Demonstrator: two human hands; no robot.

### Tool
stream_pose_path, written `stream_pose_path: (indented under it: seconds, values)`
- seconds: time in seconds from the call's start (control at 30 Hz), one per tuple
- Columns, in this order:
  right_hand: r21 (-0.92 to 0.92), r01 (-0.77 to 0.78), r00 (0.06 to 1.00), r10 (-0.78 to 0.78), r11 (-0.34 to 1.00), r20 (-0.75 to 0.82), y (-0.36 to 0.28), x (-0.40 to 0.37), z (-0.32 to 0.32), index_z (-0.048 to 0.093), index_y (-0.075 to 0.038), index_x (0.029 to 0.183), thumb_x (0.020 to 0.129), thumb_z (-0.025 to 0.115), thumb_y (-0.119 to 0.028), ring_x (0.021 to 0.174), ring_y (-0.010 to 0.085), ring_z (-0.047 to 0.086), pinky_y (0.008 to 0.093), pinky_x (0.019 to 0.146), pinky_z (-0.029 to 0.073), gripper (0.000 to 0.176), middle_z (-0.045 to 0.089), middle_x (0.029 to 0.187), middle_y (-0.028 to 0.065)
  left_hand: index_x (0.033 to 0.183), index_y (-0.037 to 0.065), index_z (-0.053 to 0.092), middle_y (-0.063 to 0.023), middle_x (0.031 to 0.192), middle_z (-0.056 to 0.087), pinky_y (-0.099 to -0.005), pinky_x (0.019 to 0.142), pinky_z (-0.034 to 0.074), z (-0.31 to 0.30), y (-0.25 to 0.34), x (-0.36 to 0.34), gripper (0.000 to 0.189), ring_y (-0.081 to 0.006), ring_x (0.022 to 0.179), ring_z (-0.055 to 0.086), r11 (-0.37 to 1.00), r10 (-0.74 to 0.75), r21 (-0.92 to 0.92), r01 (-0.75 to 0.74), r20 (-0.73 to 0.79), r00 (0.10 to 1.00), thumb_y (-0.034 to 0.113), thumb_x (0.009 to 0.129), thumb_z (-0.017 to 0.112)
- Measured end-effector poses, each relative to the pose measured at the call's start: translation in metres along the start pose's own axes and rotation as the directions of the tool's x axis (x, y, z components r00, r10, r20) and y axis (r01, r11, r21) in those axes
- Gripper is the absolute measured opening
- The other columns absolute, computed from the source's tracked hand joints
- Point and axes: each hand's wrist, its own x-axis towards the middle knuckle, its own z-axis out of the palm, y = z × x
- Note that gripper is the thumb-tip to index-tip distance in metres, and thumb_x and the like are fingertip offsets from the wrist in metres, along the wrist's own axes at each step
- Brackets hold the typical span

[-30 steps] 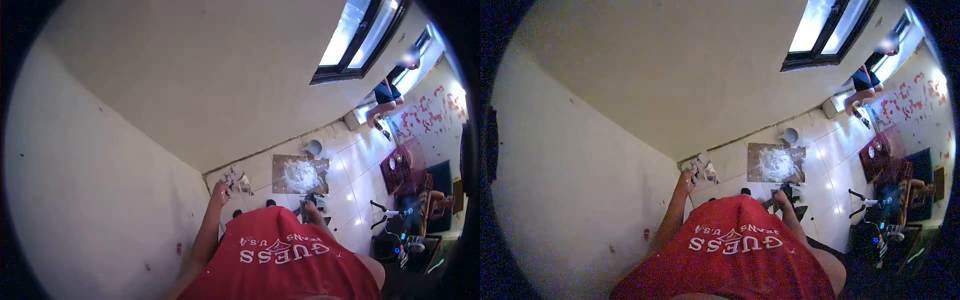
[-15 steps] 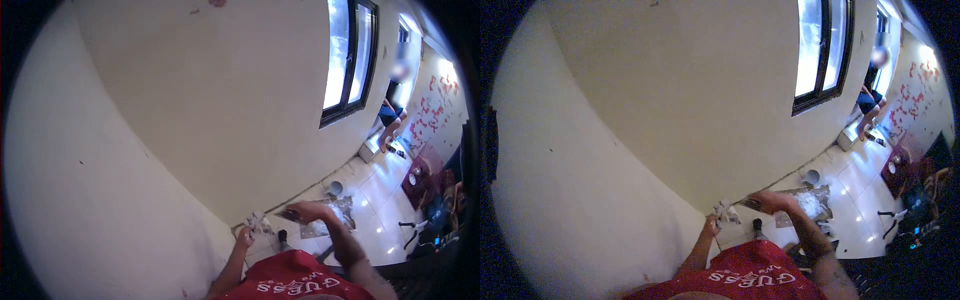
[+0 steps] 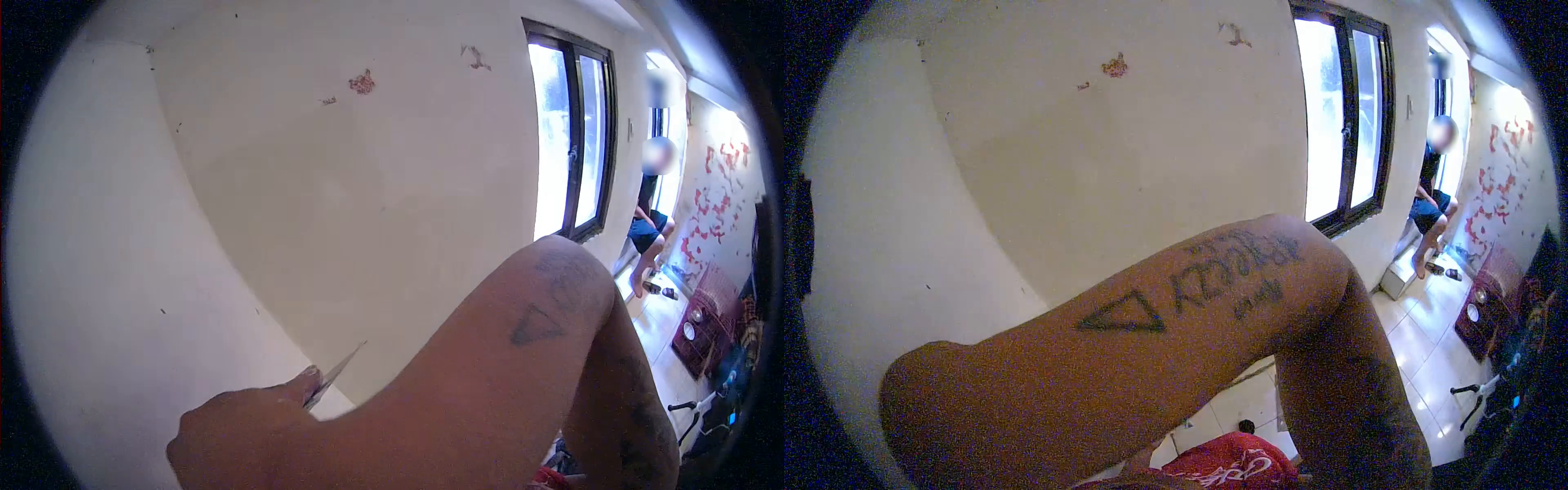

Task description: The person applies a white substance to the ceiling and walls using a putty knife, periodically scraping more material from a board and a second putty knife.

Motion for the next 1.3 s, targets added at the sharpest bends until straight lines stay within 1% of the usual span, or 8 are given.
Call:
stream_pose_path:
  seconds: [0.43, 0.63, 0.73, 0.77, 0.8, 0.93, 1.17, 1.3]
  values:
    - [0.297, -0.723, 0.673, 0.733, 0.624, 0.099, 0.122, -0.084, 0.165, 0.045, 0.000, 0.105, 0.060, 0.053, 0.000, 0.087, 0.0360, 0.051, 0.0406, 0.072, 0.043, 0.045, 0.055, 0.088, 0.0207, 0.100, 0.003, 0.052, -0.0120, 0.100, 0.055, -0.0352, 0.079, 0.043, 0.018, -0.037, 0.012, 0.027, -0.0257, 0.088, 0.053, 0.993, 0.085, 0.095, -0.076, -0.088, 0.993, 0.014, 0.075, 0.052]
    - [0.969, 0.100, 0.020, 0.974, 0.224, -0.227, 0.149, -0.213, 0.490, 0.050, 0.001, 0.104, 0.063, 0.052, -0.001, 0.087, 0.0167, 0.053, 0.0294, 0.077, 0.043, 0.041, 0.057, 0.093, 0.0072, 0.097, 0.002, 0.053, -0.0141, 0.097, 0.056, -0.0360, 0.080, 0.043, 0.049, 0.024, 0.016, 0.029, -0.0270, 0.091, 0.053, 0.600, -0.233, -0.770, 0.216, 0.090, 0.968, 0.013, 0.070, 0.054]
    - [0.868, -0.385, -0.003, 0.941, 0.312, -0.340, 0.119, -0.209, 0.508, 0.050, -0.001, 0.103, 0.065, 0.047, 0.006, 0.084, 0.0212, 0.055, 0.0302, 0.071, 0.044, 0.040, 0.058, 0.089, 0.0067, 0.095, 0.002, 0.054, -0.0152, 0.096, 0.056, -0.0364, 0.080, 0.043, 0.068, 0.060, 0.030, 0.030, -0.0276, 0.092, 0.053, 0.178, -0.242, -0.924, 0.339, 0.292, 0.925, 0.012, 0.068, 0.055]
    - [0.986, 0.133, -0.031, 0.995, 0.102, -0.099, 0.120, -0.204, 0.506, 0.051, -0.002, 0.102, 0.063, 0.048, 0.005, 0.083, 0.0227, 0.055, 0.0310, 0.069, 0.044, 0.040, 0.058, 0.089, 0.0075, 0.097, 0.002, 0.053, -0.0150, 0.096, 0.056, -0.0364, 0.081, 0.042, 0.061, 0.083, 0.032, 0.031, -0.0281, 0.093, 0.053, -0.171, -0.266, -0.876, 0.452, 0.482, 0.835, 0.012, 0.068, 0.054]
    - [0.780, 0.610, 0.063, 0.989, -0.142, 0.131, 0.117, -0.202, 0.502, 0.053, -0.004, 0.101, 0.062, 0.050, 0.005, 0.083, 0.0242, 0.055, 0.0317, 0.068, 0.044, 0.040, 0.058, 0.088, 0.0083, 0.099, 0.002, 0.052, -0.0137, 0.098, 0.055, -0.0355, 0.081, 0.043, 0.064, 0.086, 0.028, 0.031, -0.0270, 0.093, 0.053, -0.010, -0.277, -0.896, 0.445, 0.430, 0.859, 0.011, 0.070, 0.053]
    - [0.973, -0.164, -0.062, 0.983, 0.163, -0.175, 0.102, -0.194, 0.454, 0.051, -0.001, 0.103, 0.070, 0.050, -0.003, 0.087, 0.0217, 0.054, 0.0297, 0.076, 0.043, 0.033, 0.056, 0.098, 0.0117, 0.109, 0.004, 0.046, -0.0085, 0.105, 0.053, -0.0322, 0.082, 0.043, 0.077, 0.100, 0.056, 0.032, -0.0225, 0.095, 0.052, 0.602, -0.153, -0.749, 0.276, 0.231, 0.961, 0.009, 0.077, 0.046]
    - [1.000, 0.026, 0.010, 1.000, 0.007, -0.007, 0.157, -0.242, 0.459, 0.048, 0.000, 0.107, 0.068, 0.053, -0.005, 0.086, 0.0138, 0.051, 0.0246, 0.072, 0.042, 0.040, 0.054, 0.099, 0.0064, 0.114, 0.005, 0.041, -0.0068, 0.112, 0.049, -0.0327, 0.083, 0.042, 0.110, 0.098, 0.114, 0.036, -0.0206, 0.100, 0.049, -0.149, -0.182, -0.895, 0.420, 0.442, 0.878, 0.007, 0.078, 0.045]
    - [0.970, 0.117, 0.380, 0.912, -0.212, 0.154, 0.197, -0.303, 0.485, 0.044, -0.003, 0.113, 0.068, 0.058, -0.009, 0.081, 0.0139, 0.052, 0.0245, 0.071, 0.043, 0.048, 0.054, 0.098, 0.0070, 0.112, 0.004, 0.043, -0.0114, 0.111, 0.049, -0.0363, 0.083, 0.042, 0.114, 0.109, 0.139, 0.040, -0.0257, 0.098, 0.049, 0.361, -0.148, -0.901, 0.239, 0.197, 0.969, 0.010, 0.073, 0.046]
